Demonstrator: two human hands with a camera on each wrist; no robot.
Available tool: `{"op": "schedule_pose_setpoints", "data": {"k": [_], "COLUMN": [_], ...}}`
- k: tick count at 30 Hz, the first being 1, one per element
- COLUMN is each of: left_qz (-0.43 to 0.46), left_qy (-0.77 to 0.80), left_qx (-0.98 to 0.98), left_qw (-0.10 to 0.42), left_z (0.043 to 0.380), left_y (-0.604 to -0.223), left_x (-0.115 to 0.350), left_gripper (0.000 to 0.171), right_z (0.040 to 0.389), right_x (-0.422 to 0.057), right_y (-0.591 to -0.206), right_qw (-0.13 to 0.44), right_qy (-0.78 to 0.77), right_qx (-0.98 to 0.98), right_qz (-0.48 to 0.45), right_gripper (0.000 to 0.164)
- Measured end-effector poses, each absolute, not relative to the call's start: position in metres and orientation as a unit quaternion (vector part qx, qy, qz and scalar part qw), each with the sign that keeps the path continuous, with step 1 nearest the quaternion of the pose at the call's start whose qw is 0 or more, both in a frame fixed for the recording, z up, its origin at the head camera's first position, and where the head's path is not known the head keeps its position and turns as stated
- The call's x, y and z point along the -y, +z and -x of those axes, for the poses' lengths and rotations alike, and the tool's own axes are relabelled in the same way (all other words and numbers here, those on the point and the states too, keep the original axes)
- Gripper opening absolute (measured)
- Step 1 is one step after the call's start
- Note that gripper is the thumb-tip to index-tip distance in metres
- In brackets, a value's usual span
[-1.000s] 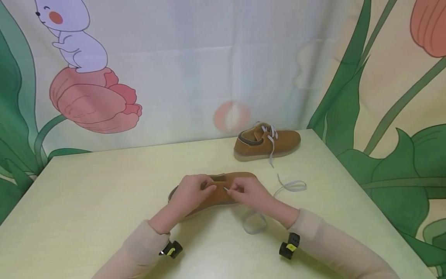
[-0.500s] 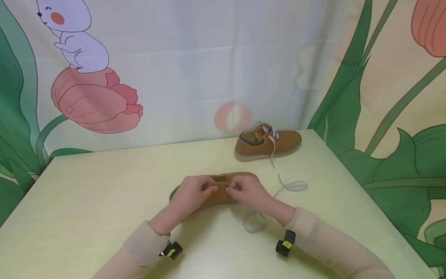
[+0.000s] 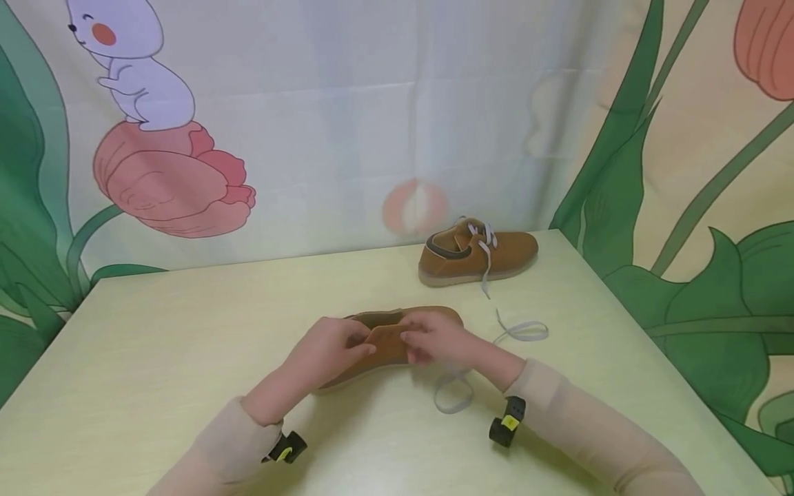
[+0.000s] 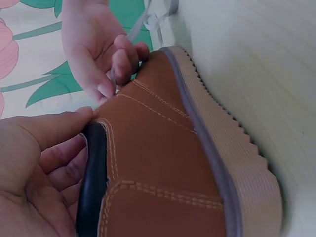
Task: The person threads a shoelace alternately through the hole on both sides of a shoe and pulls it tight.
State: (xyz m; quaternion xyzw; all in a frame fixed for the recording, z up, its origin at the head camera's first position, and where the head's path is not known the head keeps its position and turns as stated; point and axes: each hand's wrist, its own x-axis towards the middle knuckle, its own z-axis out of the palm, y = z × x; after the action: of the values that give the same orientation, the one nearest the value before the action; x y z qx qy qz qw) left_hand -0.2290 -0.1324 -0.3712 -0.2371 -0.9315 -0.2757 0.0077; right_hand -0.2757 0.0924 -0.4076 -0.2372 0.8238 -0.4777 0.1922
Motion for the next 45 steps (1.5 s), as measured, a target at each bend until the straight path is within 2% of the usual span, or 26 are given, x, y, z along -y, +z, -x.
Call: {"op": "schedule_pose_setpoints", "data": {"k": [7,14,18,21,23,27,36,45], "left_qz": [0.233,0.272,0.286,0.29,0.292,0.3,0.299,0.289], "left_qy": [-0.274,-0.251,-0.246,-0.246,-0.246,-0.248,-0.271,-0.269], "left_qx": [0.933,0.929,0.926,0.925,0.924,0.921,0.915,0.919], "left_qw": [-0.003,0.021,0.025,0.022,0.02,0.025,0.02,0.022], "left_z": [0.228,0.228,0.229,0.229,0.23,0.23,0.227,0.228], "left_y": [-0.379,-0.378,-0.377,-0.377,-0.378,-0.38,-0.385,-0.385], "left_x": [0.136,0.139,0.139,0.139,0.14,0.142,0.142,0.141], "left_gripper": [0.01,0.009,0.01,0.012,0.014,0.009,0.008,0.007], "right_z": [0.282,0.295,0.303,0.307,0.31,0.32,0.349,0.359], "right_x": [-0.093,-0.095,-0.098,-0.1,-0.101,-0.107,-0.143,-0.182], "right_y": [-0.414,-0.405,-0.395,-0.383,-0.372,-0.349,-0.319,-0.303], "right_qw": [0.273,0.341,0.32,0.282,0.259,0.222,0.257,0.231], "right_qy": [-0.58,-0.6,-0.565,-0.525,-0.511,-0.524,-0.648,-0.673], "right_qx": [-0.755,-0.716,-0.751,-0.792,-0.808,-0.811,-0.711,-0.7], "right_qz": [0.138,0.111,0.123,0.135,0.136,0.134,0.091,0.066], "right_gripper": [0.028,0.016,0.023,0.028,0.029,0.027,0.02,0.018]}}
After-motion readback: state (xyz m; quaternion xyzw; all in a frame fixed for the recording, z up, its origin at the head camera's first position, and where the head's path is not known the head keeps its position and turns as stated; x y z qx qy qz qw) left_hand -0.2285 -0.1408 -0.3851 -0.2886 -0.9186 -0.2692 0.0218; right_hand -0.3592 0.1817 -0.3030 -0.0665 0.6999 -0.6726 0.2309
